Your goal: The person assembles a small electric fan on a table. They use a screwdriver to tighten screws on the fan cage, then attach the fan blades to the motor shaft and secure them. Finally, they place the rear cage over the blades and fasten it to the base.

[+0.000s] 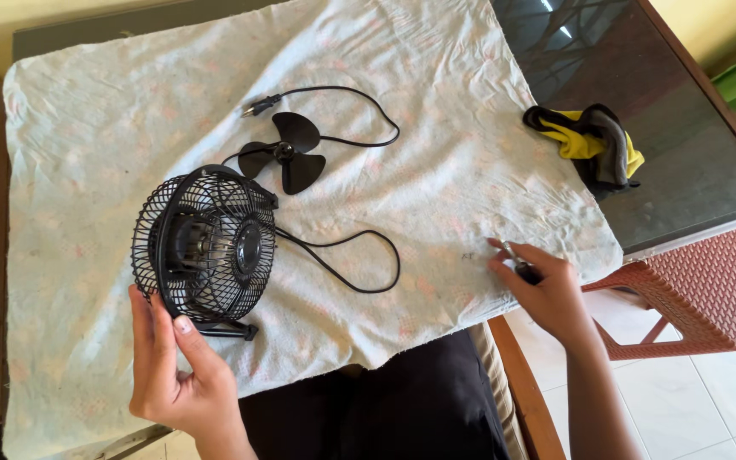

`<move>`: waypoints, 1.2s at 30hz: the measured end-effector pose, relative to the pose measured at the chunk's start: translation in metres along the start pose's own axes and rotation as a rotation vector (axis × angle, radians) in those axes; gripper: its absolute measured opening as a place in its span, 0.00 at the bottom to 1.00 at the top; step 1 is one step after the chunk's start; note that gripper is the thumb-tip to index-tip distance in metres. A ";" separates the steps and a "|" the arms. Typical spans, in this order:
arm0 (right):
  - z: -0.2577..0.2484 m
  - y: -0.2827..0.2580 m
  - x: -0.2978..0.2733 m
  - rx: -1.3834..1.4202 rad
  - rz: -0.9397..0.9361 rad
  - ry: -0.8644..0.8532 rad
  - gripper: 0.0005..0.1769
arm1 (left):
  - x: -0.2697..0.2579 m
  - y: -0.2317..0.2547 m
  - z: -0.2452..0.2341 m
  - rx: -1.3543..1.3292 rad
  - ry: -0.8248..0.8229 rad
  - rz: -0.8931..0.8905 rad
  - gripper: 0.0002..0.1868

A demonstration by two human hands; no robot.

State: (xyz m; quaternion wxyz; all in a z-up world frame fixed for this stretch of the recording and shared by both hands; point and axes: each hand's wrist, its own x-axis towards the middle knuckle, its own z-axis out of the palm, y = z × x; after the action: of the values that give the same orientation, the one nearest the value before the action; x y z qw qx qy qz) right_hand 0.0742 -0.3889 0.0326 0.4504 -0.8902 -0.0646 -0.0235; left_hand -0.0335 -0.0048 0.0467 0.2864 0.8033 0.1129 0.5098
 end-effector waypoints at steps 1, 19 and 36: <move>0.003 0.001 -0.001 0.005 -0.050 -0.012 0.18 | 0.000 -0.001 0.001 0.001 0.001 0.003 0.13; 0.027 -0.014 -0.003 -0.258 -0.116 0.147 0.11 | 0.006 0.005 0.001 -0.019 0.020 -0.001 0.15; 0.091 -0.098 -0.019 0.092 -0.305 -0.075 0.09 | 0.006 -0.003 0.003 -0.128 0.056 -0.064 0.16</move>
State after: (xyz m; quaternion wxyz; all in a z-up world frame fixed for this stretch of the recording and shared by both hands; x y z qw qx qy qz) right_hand 0.0405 -0.2598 0.0544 0.4791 -0.8488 -0.2167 -0.0555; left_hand -0.0281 -0.0008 0.0484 0.3499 0.7649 0.1136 0.5288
